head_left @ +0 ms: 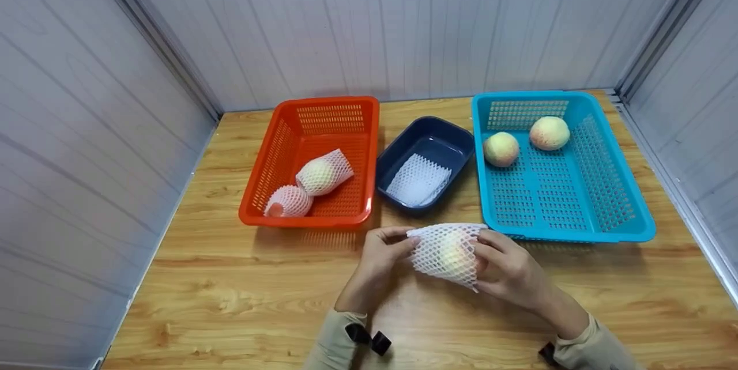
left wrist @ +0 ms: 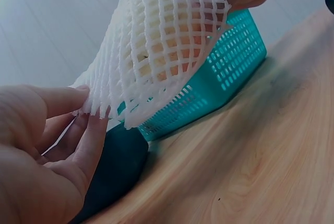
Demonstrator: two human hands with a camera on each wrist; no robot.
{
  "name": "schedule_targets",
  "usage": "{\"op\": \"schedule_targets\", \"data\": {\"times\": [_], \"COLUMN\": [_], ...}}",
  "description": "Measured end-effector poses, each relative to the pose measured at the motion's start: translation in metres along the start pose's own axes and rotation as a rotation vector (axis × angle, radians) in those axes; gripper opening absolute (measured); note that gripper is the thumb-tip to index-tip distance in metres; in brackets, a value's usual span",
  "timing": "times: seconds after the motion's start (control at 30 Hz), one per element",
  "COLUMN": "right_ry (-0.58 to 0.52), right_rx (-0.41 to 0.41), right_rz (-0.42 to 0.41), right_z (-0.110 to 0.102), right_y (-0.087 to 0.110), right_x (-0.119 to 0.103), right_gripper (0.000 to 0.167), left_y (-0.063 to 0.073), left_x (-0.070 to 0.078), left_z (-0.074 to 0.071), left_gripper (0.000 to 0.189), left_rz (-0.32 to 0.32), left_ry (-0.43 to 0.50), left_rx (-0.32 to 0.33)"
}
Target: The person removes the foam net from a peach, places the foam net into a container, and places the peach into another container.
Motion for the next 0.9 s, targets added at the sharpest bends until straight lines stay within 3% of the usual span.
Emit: {"op": "schedule_targets", "data": {"times": [0.2,0.9], "right_ry": [-0.039,-0.072], "right_rx": [0.017,0.027], "right_rz": [0.036,0.081], "right_z": [-0.007,-0.031], "right_y": [0.002,0.006], "right_x": [-0.003,-0.007], "right_gripper": [0.051,0.052], "left_y": [0.0,-0.006], "left_x": [0.0,0.001], "left_z": [-0.001,-0.009], "left_gripper": [0.022,0.022], "left_rz": [-0.003,0.009], "left_ry": [0.008,-0.008], "left_rx": [-0.005,0.054]}}
Point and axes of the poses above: each hand's wrist, its own y-axis away from the middle knuckle, its own z-axis out of the palm, x = y × z, the point moved 1 cm from there along -y, towards the middle knuckle, and after that the axes turned 8 degrees about -z, right-handed, at the moved point
